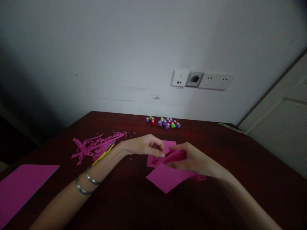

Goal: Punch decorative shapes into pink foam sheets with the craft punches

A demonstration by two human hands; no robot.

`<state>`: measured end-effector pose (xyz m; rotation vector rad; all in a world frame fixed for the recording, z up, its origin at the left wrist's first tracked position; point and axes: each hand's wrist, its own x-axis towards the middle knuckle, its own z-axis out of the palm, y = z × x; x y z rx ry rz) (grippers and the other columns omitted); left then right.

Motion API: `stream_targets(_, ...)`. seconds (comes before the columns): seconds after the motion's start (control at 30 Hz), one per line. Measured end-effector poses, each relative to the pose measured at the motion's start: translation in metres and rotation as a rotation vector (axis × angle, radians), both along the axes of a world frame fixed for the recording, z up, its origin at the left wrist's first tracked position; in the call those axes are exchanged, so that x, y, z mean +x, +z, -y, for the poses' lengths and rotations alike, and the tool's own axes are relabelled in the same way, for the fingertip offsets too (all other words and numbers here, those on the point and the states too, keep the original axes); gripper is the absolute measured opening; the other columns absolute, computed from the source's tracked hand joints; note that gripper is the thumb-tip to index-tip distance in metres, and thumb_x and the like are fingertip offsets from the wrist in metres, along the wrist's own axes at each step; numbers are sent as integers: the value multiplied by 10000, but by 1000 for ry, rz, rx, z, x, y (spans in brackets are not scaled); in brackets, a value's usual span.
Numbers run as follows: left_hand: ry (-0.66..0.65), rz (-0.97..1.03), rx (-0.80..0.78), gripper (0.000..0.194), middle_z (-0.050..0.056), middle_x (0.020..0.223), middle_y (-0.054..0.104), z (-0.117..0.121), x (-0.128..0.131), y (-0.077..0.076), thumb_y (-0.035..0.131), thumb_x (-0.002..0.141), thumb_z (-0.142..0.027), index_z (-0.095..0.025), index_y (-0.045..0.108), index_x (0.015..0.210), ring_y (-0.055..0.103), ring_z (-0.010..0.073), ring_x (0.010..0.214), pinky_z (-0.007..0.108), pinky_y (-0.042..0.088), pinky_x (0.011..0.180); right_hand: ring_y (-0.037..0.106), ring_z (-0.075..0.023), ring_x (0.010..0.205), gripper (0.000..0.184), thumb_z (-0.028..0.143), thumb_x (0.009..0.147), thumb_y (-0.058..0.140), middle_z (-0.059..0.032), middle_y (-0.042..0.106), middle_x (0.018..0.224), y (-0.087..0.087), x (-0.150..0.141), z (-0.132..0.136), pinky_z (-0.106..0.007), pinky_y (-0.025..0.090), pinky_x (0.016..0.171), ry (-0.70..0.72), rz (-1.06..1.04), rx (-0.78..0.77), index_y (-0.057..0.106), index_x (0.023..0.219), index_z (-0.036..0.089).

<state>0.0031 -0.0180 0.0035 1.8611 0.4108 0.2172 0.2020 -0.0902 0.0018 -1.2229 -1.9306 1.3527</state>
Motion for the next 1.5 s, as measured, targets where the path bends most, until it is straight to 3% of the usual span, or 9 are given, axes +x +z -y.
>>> stream_targets(0.1, 27, 14, 43, 131, -48, 604, 484, -2, -6, 5, 617, 757, -248, -131, 574, 716, 404, 51, 547, 201, 328, 551, 485, -86, 588, 214, 283, 730, 638, -8, 635, 771, 3, 5, -1, -200, 379, 509, -17, -3, 54, 670, 914, 179)
stream_targets(0.33, 236, 73, 200, 163, -16, 703, 547, -12, -9, 1, 579, 777, -303, -140, 579, 784, 471, 80, 633, 224, 370, 613, 361, -50, 429, 312, 422, 815, 530, 46, 462, 521, -2, 10, -4, -190, 266, 386, -15, -24, -26, 651, 742, 144)
stream_targets(0.6, 821, 131, 993, 121, 42, 910, 530, 5, 4, -1, 602, 740, -219, -158, 552, 832, 478, 174, 910, 338, 385, 811, 487, -67, 503, 282, 396, 758, 613, -18, 613, 658, -25, -4, -15, -204, 386, 469, -243, -302, -112, 679, 819, 129)
stream_targets(0.77, 606, 7, 926, 176, 22, 760, 583, 13, 6, 0, 600, 765, -339, -168, 598, 722, 509, 151, 770, 293, 400, 719, 560, -104, 577, 263, 351, 679, 695, -37, 662, 761, -30, -5, -22, -234, 451, 532, -371, -413, -45, 653, 843, 149)
stream_targets(0.87, 594, -54, 810, 186, 22, 759, 606, 14, 7, -1, 645, 718, -339, -167, 615, 782, 522, 143, 729, 273, 398, 670, 583, -123, 620, 291, 357, 664, 702, -46, 669, 797, -28, -6, -20, -250, 467, 557, -367, -411, -49, 636, 864, 157)
stream_targets(0.97, 593, -49, 650, 165, 19, 738, 609, 13, 7, -1, 638, 710, -288, -148, 605, 789, 527, 121, 679, 242, 391, 619, 588, -129, 640, 286, 378, 675, 686, -45, 664, 786, -27, -9, -17, -256, 470, 572, -329, -382, -53, 623, 846, 158)
stream_targets(1.13, 411, -79, 412, 166, 0, 635, 586, 9, 2, 3, 580, 745, -290, -133, 617, 704, 493, 89, 583, 218, 367, 558, 556, -115, 626, 281, 419, 759, 598, -36, 639, 785, -23, -10, -14, -233, 427, 537, -231, -265, 7, 620, 863, 158)
stream_targets(1.33, 146, -151, 366, 161, -16, 650, 578, 1, -6, 5, 617, 724, -312, -152, 633, 728, 477, 81, 587, 204, 346, 546, 413, -76, 546, 329, 396, 865, 458, 31, 474, 595, -15, -8, -7, -208, 346, 506, -137, -34, 252, 570, 673, 153)
stream_targets(1.5, 35, -191, 344, 143, -31, 610, 558, -2, -10, 8, 644, 715, -308, -164, 637, 715, 467, 76, 563, 204, 341, 537, 431, -76, 526, 330, 424, 889, 397, 31, 449, 625, -16, -12, 0, -194, 368, 465, -48, -26, 191, 542, 742, 167)
